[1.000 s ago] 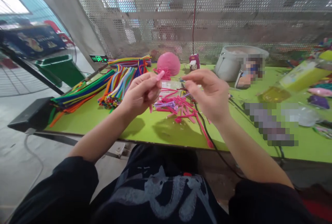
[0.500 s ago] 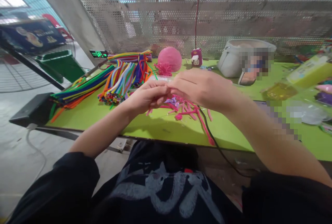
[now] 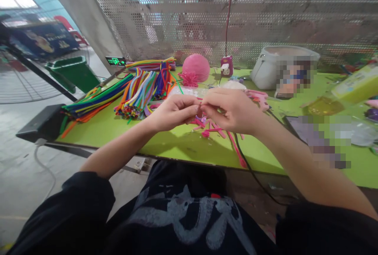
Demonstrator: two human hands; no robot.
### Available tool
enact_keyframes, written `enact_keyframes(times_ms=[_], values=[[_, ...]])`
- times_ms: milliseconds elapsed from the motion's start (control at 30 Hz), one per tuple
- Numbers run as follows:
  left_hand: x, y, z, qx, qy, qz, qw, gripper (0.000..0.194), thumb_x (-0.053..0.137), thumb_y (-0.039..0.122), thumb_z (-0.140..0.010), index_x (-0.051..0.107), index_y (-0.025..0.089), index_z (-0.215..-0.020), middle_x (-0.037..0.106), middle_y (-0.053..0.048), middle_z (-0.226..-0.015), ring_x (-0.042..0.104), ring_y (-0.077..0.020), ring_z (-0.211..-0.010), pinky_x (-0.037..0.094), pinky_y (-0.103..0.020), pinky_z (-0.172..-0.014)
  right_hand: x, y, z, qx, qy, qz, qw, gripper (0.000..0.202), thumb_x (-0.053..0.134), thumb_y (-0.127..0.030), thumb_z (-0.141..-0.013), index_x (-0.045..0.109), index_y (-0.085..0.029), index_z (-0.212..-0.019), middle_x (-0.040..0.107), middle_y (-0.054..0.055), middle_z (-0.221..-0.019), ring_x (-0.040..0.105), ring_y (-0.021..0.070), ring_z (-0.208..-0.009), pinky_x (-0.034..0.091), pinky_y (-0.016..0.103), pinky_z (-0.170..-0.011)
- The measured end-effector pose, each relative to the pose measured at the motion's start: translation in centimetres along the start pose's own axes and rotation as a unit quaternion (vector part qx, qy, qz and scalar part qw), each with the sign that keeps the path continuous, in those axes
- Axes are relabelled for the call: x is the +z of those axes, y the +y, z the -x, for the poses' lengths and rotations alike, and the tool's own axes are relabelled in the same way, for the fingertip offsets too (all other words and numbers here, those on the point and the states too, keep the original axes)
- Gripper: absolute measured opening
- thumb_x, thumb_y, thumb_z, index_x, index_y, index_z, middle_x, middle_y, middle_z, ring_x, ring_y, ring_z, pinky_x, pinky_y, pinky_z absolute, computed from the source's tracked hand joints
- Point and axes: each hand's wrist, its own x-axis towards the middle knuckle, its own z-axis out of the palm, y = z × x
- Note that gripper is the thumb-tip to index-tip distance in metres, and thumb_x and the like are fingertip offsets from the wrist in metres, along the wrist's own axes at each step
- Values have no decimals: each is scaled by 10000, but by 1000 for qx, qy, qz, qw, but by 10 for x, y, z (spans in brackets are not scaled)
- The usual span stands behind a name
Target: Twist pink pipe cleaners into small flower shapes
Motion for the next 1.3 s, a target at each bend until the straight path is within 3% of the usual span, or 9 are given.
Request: enact_keyframes(times_ms=[100, 267, 333, 467, 600, 733, 900, 1067, 1300], values=[[4, -3, 4, 178, 81, -255, 947, 268, 558, 190, -1008, 577, 166, -742, 490, 49, -612, 423, -57, -555, 314, -215, -545, 7, -7, 0, 180, -5, -194, 964, 232, 663, -277, -1002, 642, -188, -788, 540, -9, -631, 448, 115, -571, 315, 273, -553], [-5, -12, 1, 385, 111, -532, 747, 243, 565, 166, -1027, 639, 172, -795, 596, 23, -633, 491, -109, -541, 294, -309, -520, 28, -11, -3, 397, -23, -540, 742, 368, 679, -388, -875, 484, -218, -615, 278, -69, -489, 212, 75, -424, 165, 244, -419], [-10, -18, -4, 418, 105, -567, 702, 241, 588, 157, -1017, 647, 171, -784, 601, 18, -625, 505, -119, -534, 283, -329, -514, 34, -9, -3, 409, -23, -542, 734, 372, 623, -402, -883, 434, -240, -608, 238, -79, -490, 178, 77, -402, 172, 251, -391], [-13, -26, -9, 326, 140, -457, 816, 250, 586, 154, -996, 610, 173, -748, 550, 36, -585, 441, -87, -498, 272, -280, -508, 37, 3, 4, 368, 83, -385, 842, 317, 670, -440, -988, 609, -185, -810, 478, -30, -647, 383, 85, -502, 320, 240, -476], [-9, -25, -6, 129, 114, -180, 968, 265, 569, 198, -1006, 586, 176, -742, 544, 50, -572, 473, -59, -490, 345, -202, -513, 33, 15, 16, 127, 190, -50, 972, 208, 727, -325, -1021, 716, -185, -1174, 708, 58, -985, 646, 139, -775, 528, 294, -758], [-7, -22, -3, 21, 33, -4, 999, 307, 607, 378, -1039, 614, 181, -804, 549, 50, -556, 471, -65, -448, 357, -191, -454, 37, 13, 18, 11, 160, 35, 986, 98, 686, -281, -1053, 722, -215, -1117, 750, 48, -938, 697, 167, -810, 548, 307, -769], [-4, -16, -1, 1, 7, -8, 1000, 379, 647, 477, -1014, 622, 181, -780, 519, 49, -560, 431, -63, -468, 325, -201, -472, 38, -2, 13, 88, 122, -9, 989, 213, 583, -298, -1061, 656, -220, -876, 661, 38, -766, 595, 170, -711, 457, 322, -673], [-2, -16, 3, 124, 34, -239, 962, 276, 543, 256, -993, 580, 180, -730, 480, 40, -596, 401, -76, -543, 294, -239, -558, 35, -14, 7, 273, 68, -180, 943, 196, 669, -281, -922, 632, -209, -743, 516, -6, -623, 423, 127, -576, 311, 297, -560], [-3, -31, 5, 344, 51, -521, 779, 269, 517, 182, -1017, 607, 196, -764, 537, 3, -609, 421, -128, -550, 171, -317, -553, 49, -8, 0, 481, -20, -520, 706, 373, 646, -334, -758, 376, -253, -512, 229, -66, -479, 172, 68, -423, 159, 269, -404]])
